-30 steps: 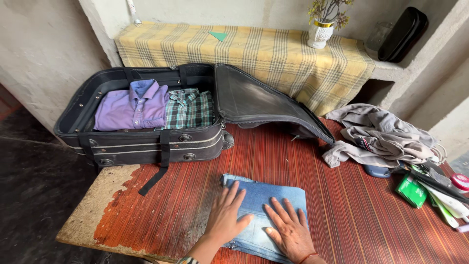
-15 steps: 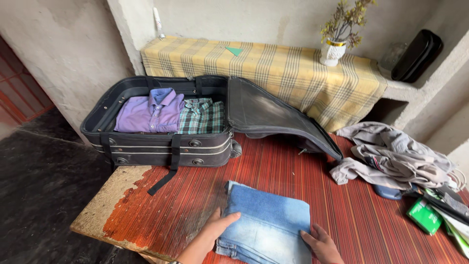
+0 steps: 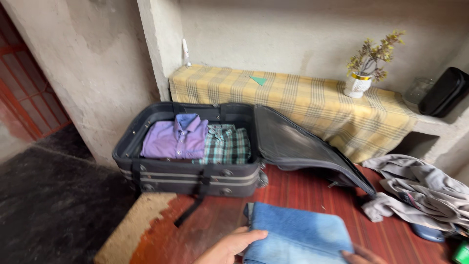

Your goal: The person folds a pair of blue jeans on a table and places them into an open suitcase. Then the person picks up a light grey shirt, buttons it, and begins folding it on the table.

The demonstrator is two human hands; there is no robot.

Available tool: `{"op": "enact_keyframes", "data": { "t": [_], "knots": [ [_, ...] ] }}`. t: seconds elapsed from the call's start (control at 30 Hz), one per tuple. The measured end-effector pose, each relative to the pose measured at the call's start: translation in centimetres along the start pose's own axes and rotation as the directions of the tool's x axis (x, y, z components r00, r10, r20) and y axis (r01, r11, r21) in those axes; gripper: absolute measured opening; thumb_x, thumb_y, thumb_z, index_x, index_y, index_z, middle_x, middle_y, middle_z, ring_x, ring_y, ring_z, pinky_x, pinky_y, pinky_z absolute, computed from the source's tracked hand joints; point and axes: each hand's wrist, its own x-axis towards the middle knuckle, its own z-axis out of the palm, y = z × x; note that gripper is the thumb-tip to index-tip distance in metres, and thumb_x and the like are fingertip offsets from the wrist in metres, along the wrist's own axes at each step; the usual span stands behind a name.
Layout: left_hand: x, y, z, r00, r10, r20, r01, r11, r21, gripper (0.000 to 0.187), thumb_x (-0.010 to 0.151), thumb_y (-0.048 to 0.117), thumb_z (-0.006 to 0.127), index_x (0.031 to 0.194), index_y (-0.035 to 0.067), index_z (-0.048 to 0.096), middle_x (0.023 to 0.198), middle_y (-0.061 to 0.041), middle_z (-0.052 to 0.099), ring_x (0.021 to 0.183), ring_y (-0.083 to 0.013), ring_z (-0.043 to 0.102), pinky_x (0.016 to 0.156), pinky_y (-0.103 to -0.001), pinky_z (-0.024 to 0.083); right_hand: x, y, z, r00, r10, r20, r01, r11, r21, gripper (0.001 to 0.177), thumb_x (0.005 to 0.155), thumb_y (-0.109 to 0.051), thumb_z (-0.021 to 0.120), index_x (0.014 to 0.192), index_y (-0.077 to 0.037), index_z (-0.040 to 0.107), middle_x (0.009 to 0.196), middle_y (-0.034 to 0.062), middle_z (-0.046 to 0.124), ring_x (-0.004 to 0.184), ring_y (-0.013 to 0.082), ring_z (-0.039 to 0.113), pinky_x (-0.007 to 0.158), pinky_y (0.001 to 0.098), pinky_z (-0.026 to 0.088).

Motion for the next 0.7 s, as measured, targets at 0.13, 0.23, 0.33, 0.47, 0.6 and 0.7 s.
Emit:
{"op": "enact_keyframes", "data": {
  "t": [0.13, 0.23, 0.33, 0.47, 0.6, 0.7],
  "knots": [
    [-5.6, 5.1, -4.4, 0.995, -0.007, 0.098, 0.008, 1.000, -0.008, 0.060, 0.079, 0.041, 0.075, 0.137, 0.025, 0.066, 0.129, 0.000, 0.070, 0.115, -0.0190, 0.062, 0.100, -0.037, 0.048, -1.0, -7.5, -1.8, 0.983, -0.069, 0.172, 0.073, 0.997, -0.016, 0.059, 0.087, -0.013, 0.077, 0.143, 0.000, 0.062, 0.134, 0.0234, 0.075, 0.126, 0.0273, 0.067, 0.110, 0.0403, 0.045],
    [-7.6, 9.5, -7.5, 0.899, 0.279, 0.338, -0.265, 0.960, -0.090, 0.063, 0.081, 0.041, 0.078, 0.135, 0.013, 0.064, 0.132, -0.006, 0.068, 0.122, -0.0204, 0.060, 0.108, -0.037, 0.045, -3.7, -15.0, 0.5, 0.981, -0.155, 0.113, 0.157, 0.988, -0.005, 0.053, 0.092, -0.004, 0.066, 0.142, 0.008, 0.057, 0.135, 0.0270, 0.067, 0.129, 0.0303, 0.065, 0.109, 0.0444, 0.046],
    [-8.1, 13.6, -11.1, 0.864, 0.386, 0.323, -0.405, 0.914, -0.007, 0.065, 0.080, 0.042, 0.077, 0.131, 0.003, 0.065, 0.132, -0.012, 0.070, 0.126, -0.0243, 0.061, 0.111, -0.038, 0.042, -8.1, -23.1, 6.0, 0.987, -0.131, 0.092, 0.124, 0.989, 0.075, 0.057, 0.094, -0.009, 0.063, 0.149, 0.002, 0.054, 0.135, 0.0242, 0.066, 0.123, 0.0296, 0.065, 0.100, 0.0425, 0.049],
    [-7.8, 20.2, -16.2, 0.908, 0.381, 0.171, -0.412, 0.886, 0.212, 0.063, 0.081, 0.042, 0.075, 0.129, 0.004, 0.063, 0.133, -0.015, 0.070, 0.127, -0.0274, 0.060, 0.113, -0.039, 0.038, -12.9, -32.4, 16.0, 0.979, -0.204, 0.024, 0.202, 0.978, 0.049, 0.061, 0.094, -0.016, 0.061, 0.152, -0.003, 0.052, 0.133, 0.0169, 0.066, 0.114, 0.0211, 0.062, 0.087, 0.0332, 0.050],
    [-6.7, 25.5, -20.9, 0.873, 0.461, 0.159, -0.487, 0.840, 0.240, 0.066, 0.080, 0.042, 0.072, 0.131, 0.001, 0.063, 0.132, -0.017, 0.070, 0.126, -0.0312, 0.062, 0.112, -0.043, 0.040, -13.0, -39.4, 24.7, 0.935, -0.345, 0.077, 0.341, 0.938, 0.062, 0.067, 0.100, -0.017, 0.068, 0.163, -0.002, 0.050, 0.135, 0.0257, 0.060, 0.091, 0.0354, 0.032, 0.082, 0.0498, 0.030],
    [-4.7, 27.7, -24.5, 0.835, 0.523, 0.169, -0.550, 0.805, 0.225, 0.067, 0.081, 0.041, 0.073, 0.135, 0.003, 0.060, 0.133, -0.017, 0.069, 0.127, -0.0297, 0.062, 0.113, -0.043, 0.042, -10.3, -42.6, 29.3, 0.948, -0.318, 0.014, 0.317, 0.940, -0.123, 0.063, 0.088, -0.025, 0.066, 0.149, -0.013, 0.051, 0.132, 0.0088, 0.065, 0.123, 0.0236, 0.055, 0.100, 0.0525, 0.039]
  ]
}}
